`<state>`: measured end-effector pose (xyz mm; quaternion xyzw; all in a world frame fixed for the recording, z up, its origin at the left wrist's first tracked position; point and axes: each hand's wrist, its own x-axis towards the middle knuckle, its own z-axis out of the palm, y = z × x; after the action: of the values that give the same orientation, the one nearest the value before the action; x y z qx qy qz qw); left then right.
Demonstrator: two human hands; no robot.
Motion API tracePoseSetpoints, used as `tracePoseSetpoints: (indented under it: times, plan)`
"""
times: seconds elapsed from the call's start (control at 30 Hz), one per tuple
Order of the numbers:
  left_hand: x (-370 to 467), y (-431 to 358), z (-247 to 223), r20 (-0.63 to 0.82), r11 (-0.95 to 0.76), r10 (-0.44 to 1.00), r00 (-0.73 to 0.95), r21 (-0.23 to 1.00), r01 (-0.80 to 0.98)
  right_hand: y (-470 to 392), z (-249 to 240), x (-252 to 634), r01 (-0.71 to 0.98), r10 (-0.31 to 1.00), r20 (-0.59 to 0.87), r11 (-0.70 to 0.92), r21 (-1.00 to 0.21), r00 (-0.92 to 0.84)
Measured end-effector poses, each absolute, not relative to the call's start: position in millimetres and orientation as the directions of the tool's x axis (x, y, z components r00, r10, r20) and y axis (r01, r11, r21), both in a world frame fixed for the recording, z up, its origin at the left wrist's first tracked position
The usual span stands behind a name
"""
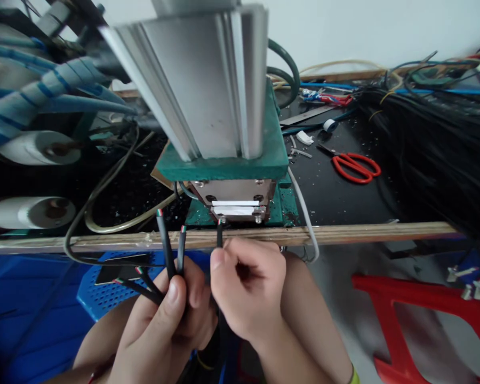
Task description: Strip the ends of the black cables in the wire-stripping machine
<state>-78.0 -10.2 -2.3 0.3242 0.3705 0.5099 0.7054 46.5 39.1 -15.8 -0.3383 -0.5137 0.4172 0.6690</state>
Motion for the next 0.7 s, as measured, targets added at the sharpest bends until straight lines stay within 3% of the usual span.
tracePoseSetpoints:
  times: [0.1, 0.17, 0.33, 0.7]
  plan:
    - [-78, -6, 0, -0.180, 0.254, 0.965, 0.191, 0.822, -0.510, 41, -17, 53, -0.120, 0.784, 0.617, 0.608, -0.785, -0.069]
    - [-79, -3, 1, -0.193, 0.264, 0.963, 0.186, 0.801, -0.537, 41, -19, 56, -0.122, 0.718, 0.677, 0.666, -0.736, -0.161]
    - [-85, -2, -2, -0.209, 0.289, 0.955, 0.211, 0.821, -0.493, 40, -27, 57, -0.064, 0.716, 0.669, 0.672, -0.738, -0.201]
    - [-93, -7, -7, -0.182, 0.253, 0.963, 0.197, 0.857, -0.448, 40, -30, 49, -0.146, 0.710, 0.674, 0.659, -0.738, -0.203]
